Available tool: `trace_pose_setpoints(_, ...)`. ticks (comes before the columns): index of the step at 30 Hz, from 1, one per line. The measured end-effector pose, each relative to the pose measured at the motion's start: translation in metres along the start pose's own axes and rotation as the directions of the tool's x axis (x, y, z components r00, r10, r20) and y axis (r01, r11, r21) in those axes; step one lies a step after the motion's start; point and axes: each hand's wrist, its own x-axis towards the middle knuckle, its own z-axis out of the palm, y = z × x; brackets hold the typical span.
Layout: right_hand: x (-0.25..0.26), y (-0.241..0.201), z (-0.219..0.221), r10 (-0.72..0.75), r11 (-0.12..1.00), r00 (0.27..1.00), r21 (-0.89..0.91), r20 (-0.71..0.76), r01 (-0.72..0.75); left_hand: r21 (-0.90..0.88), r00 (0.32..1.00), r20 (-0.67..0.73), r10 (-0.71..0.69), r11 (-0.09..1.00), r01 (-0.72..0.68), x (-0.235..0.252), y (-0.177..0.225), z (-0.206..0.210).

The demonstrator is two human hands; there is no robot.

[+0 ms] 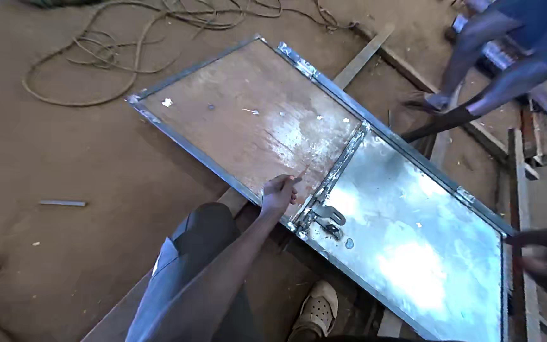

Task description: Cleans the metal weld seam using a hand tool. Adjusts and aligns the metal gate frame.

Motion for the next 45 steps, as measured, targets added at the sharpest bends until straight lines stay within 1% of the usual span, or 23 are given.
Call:
trace_pose_setpoints(2,0.023,0.018,0.051,-0.159,0.985,0.985,0.053,-0.062,0.163,0.109,0.999,0.035,-0.033,0.994,0.029,-0.051,0.014,-0.018)
trace_pose_setpoints(3,0.039,0.017,0.085,-0.165,0.985,0.986,0.055,-0.028,0.166,0.160,0.996,0.063,-0.060,0.986,0.050,-0.077,0.016,-0.025)
trace_pose_setpoints(4,0.055,0.018,0.119,-0.151,0.988,0.985,0.054,0.080,0.147,0.196,0.989,0.083,-0.120,0.975,0.102,-0.097,0.014,-0.029)
trace_pose_setpoints(5,0.069,0.021,0.148,-0.119,0.993,0.959,0.019,0.257,0.118,0.213,0.979,0.080,-0.186,0.963,0.166,-0.106,0.008,-0.031)
trace_pose_setpoints(7,0.085,0.024,0.193,-0.025,0.994,0.817,-0.074,0.576,0.083,0.211,0.969,0.027,-0.245,0.949,0.234,-0.104,-0.009,-0.032)
trace_pose_setpoints(8,0.088,0.028,0.209,0.008,0.991,0.759,-0.106,0.651,0.080,0.173,0.975,-0.017,-0.222,0.960,0.221,-0.101,-0.019,-0.030)
trace_pose_setpoints(9,0.095,0.029,0.220,0.035,0.986,0.736,-0.144,0.676,0.085,0.121,0.983,-0.075,-0.165,0.977,0.174,-0.094,-0.032,-0.027)
trace_pose_setpoints(11,0.110,0.022,0.235,0.064,0.970,0.774,-0.222,0.630,0.101,-0.011,0.987,-0.139,-0.076,0.997,0.075,-0.087,-0.056,-0.022)
trace_pose_setpoints(14,0.118,0.027,0.257,0.013,0.967,0.837,-0.219,0.547,0.128,-0.033,0.986,-0.103,-0.131,0.991,0.128,-0.094,-0.073,-0.014)
trace_pose_setpoints(17,0.121,0.030,0.265,0.072,0.972,0.760,-0.215,0.646,0.091,-0.099,0.978,-0.206,0.025,0.994,-0.046,-0.087,-0.072,-0.014)
trace_pose_setpoints(20,0.120,0.031,0.263,0.145,0.964,0.684,-0.259,0.715,0.067,-0.028,0.995,-0.014,-0.102,0.994,0.101,-0.080,-0.076,-0.020)
trace_pose_setpoints(22,0.125,0.027,0.262,0.166,0.956,0.667,-0.284,0.727,0.070,0.007,0.995,-0.080,-0.058,0.998,0.058,-0.076,-0.071,-0.023)
trace_pose_setpoints(24,0.124,0.026,0.265,0.155,0.958,0.671,-0.277,0.725,0.078,-0.060,0.998,-0.066,-0.023,0.998,0.019,-0.075,-0.074,-0.023)
trace_pose_setpoints(26,0.120,0.024,0.266,0.128,0.966,0.678,-0.246,0.724,0.081,0.018,0.993,0.083,-0.079,0.997,0.078,-0.077,-0.075,-0.022)
trace_pose_setpoints(29,0.123,0.010,0.265,0.107,0.969,0.651,-0.227,0.752,0.103,0.068,0.980,0.065,0.187,0.979,-0.191,-0.070,-0.073,-0.025)
trace_pose_setpoints(30,0.121,0.007,0.264,0.107,0.965,0.643,-0.234,0.758,0.116,0.064,0.975,0.088,0.206,0.975,-0.212,-0.070,-0.073,-0.026)
trace_pose_setpoints(32,0.117,0.004,0.265,0.096,0.961,0.641,-0.237,0.762,0.139,0.167,0.975,0.188,0.122,0.974,-0.154,-0.071,-0.074,-0.027)
trace_pose_setpoints(35,0.122,-0.005,0.263,0.079,0.962,0.632,-0.225,0.771,0.154,0.143,0.959,0.112,0.260,0.951,-0.275,-0.067,-0.072,-0.030)
trace_pose_setpoints(36,0.122,-0.007,0.263,0.077,0.956,0.632,-0.238,0.771,0.173,0.116,0.962,0.114,0.250,0.958,-0.263,-0.067,-0.071,-0.030)
trace_pose_setpoints(38,0.119,-0.013,0.262,0.078,0.949,0.639,-0.253,0.766,0.188,0.179,0.971,0.199,0.136,0.969,-0.172,-0.068,-0.072,-0.029)
trace_pose_setpoints(41,0.124,-0.023,0.258,0.052,0.949,0.635,-0.235,0.771,0.208,0.152,0.969,0.153,0.196,0.964,-0.219,-0.064,-0.071,-0.030)
trace_pose_setpoints(43,0.122,-0.028,0.256,0.041,0.946,0.646,-0.237,0.762,0.220,0.100,0.978,0.155,0.137,0.983,-0.153,-0.064,-0.074,-0.029)
trace_pose_setpoints(45,0.123,-0.030,0.255,0.036,0.949,0.658,-0.233,0.752,0.214,0.143,0.977,0.182,0.110,0.980,-0.137,-0.063,-0.074,-0.029)
